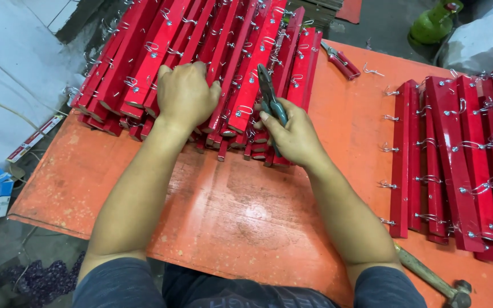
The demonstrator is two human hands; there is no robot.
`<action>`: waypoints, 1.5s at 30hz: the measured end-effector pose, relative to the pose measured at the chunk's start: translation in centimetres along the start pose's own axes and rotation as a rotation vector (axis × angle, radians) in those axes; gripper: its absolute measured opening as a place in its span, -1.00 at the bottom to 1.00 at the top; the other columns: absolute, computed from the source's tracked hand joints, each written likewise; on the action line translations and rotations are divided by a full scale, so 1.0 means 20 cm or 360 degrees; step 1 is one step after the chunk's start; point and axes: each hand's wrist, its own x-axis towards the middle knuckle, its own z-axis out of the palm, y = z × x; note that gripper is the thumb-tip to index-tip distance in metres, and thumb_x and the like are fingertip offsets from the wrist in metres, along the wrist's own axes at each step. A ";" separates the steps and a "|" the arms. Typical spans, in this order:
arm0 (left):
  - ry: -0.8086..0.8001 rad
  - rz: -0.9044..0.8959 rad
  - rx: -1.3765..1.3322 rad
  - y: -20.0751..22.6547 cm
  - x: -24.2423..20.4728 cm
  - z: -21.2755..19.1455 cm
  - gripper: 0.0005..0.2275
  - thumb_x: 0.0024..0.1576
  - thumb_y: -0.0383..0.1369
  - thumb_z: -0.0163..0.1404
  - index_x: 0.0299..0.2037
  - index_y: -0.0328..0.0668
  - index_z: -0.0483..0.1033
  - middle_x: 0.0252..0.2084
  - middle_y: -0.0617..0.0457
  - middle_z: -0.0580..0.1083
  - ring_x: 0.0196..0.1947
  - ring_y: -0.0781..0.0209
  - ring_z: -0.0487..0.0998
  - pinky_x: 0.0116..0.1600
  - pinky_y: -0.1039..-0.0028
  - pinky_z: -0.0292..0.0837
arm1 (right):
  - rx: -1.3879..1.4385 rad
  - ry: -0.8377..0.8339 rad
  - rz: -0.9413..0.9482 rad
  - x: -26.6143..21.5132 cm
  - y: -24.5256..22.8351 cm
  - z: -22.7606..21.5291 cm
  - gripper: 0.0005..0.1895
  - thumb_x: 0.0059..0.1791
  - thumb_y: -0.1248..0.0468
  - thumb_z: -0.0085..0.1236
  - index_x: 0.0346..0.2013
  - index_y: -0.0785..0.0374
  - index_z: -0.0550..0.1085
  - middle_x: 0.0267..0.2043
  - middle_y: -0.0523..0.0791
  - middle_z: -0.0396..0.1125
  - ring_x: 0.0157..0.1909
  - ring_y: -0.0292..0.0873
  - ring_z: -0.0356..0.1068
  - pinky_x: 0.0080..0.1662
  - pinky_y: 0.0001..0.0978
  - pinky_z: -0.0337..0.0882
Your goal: The person uses pliers to bend metal hooks onto red wooden slats. They pick up a slat, position the hook, and use the pliers to secure it, repeating the process for multiple slats on a workbench.
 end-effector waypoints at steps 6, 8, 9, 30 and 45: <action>-0.0091 -0.0057 0.0262 0.06 0.02 -0.08 -0.68 0.13 -0.06 0.15 -0.27 -0.14 0.45 -0.51 0.05 0.55 -0.57 -0.06 0.52 -0.02 0.15 0.18 | 0.0098 -0.0139 0.0076 -0.03 -0.04 -0.04 -0.73 0.07 0.20 -0.03 0.01 0.24 0.44 -0.31 -0.11 0.51 -0.49 -0.25 0.39 -0.36 -0.42 0.46; -0.0104 -0.0053 0.0250 0.05 0.03 -0.08 -0.68 0.15 -0.06 0.14 -0.25 -0.15 0.46 -0.48 0.04 0.55 -0.55 -0.06 0.53 -0.01 0.12 0.18 | 0.0103 -0.0153 0.0074 -0.02 -0.03 -0.03 -0.74 0.07 0.21 -0.03 0.01 0.23 0.44 -0.33 -0.12 0.50 -0.51 -0.26 0.37 -0.38 -0.44 0.44; -0.0118 -0.0047 0.0238 0.05 0.03 -0.08 -0.68 0.17 -0.05 0.12 -0.24 -0.15 0.47 -0.46 0.04 0.55 -0.53 -0.06 0.53 0.01 0.08 0.19 | 0.0111 -0.0165 0.0074 -0.02 -0.02 -0.03 -0.74 0.07 0.23 -0.04 0.01 0.23 0.45 -0.34 -0.12 0.49 -0.53 -0.27 0.34 -0.40 -0.45 0.42; -0.0260 -0.0164 0.0054 0.00 0.05 -0.16 -0.66 0.09 -0.08 0.20 -0.09 -0.08 0.48 -0.16 0.00 0.54 -0.24 -0.08 0.56 0.05 0.06 0.08 | 0.0280 -0.0167 0.0155 0.00 0.04 -0.08 -0.82 0.05 0.28 -0.02 -0.06 0.24 0.33 0.00 -0.07 0.48 -0.18 -0.26 0.52 -0.43 -0.46 0.48; 0.0458 0.0290 -0.0313 0.20 -0.14 -0.15 -0.77 0.07 -0.36 0.25 -0.12 -0.13 0.51 -0.08 0.02 0.41 -0.07 -0.03 0.40 -0.08 0.16 0.13 | 0.0358 -0.0167 0.0218 0.06 0.16 -0.07 -0.67 -0.01 0.37 -0.03 0.06 0.26 0.33 -0.03 -0.07 0.45 -0.24 -0.27 0.45 -0.44 -0.48 0.46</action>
